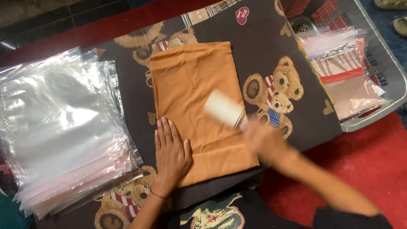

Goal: The person folds a light brown garment on a table, uses a lint roller to remove lint from the fabric, and then places the folded garment into a clear plastic bag.

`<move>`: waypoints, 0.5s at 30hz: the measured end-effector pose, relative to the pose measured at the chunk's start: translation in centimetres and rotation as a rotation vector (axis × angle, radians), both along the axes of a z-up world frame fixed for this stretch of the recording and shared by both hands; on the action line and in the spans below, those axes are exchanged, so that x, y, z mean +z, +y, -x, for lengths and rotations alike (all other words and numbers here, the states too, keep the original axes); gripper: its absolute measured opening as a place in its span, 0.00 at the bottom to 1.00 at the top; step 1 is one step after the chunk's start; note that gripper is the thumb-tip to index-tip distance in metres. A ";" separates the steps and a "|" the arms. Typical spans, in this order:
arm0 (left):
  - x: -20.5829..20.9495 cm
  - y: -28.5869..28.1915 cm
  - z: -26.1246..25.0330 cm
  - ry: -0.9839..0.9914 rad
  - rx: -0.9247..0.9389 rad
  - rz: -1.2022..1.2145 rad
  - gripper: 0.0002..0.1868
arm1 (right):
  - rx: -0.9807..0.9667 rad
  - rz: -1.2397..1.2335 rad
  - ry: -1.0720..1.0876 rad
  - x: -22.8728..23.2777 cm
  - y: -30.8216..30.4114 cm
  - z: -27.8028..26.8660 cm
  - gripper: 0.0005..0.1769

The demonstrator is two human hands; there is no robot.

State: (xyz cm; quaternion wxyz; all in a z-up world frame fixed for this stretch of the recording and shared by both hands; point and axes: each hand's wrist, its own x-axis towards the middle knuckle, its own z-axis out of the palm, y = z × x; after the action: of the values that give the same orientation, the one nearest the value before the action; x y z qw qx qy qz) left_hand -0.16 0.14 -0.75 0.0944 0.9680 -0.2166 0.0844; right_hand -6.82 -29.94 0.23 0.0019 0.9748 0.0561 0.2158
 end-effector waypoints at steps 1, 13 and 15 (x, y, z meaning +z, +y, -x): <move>0.0 0.0 0.0 0.011 -0.004 0.002 0.39 | 0.090 -0.121 0.119 0.0 2.0 2.1 0.09; 1.2 0.9 -0.3 0.076 -0.058 0.084 0.35 | -0.238 -0.420 0.146 2.5 -1.6 -0.3 0.20; 1.5 1.6 -0.2 0.114 -0.090 0.122 0.32 | -0.151 -0.463 0.147 3.8 0.6 0.9 0.24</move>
State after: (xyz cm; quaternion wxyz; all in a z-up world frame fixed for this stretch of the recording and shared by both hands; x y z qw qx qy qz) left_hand 0.03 1.74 0.76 0.1689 0.9530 -0.2485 0.0377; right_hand -7.70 -29.37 4.07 -0.2095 0.9637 -0.0680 0.1506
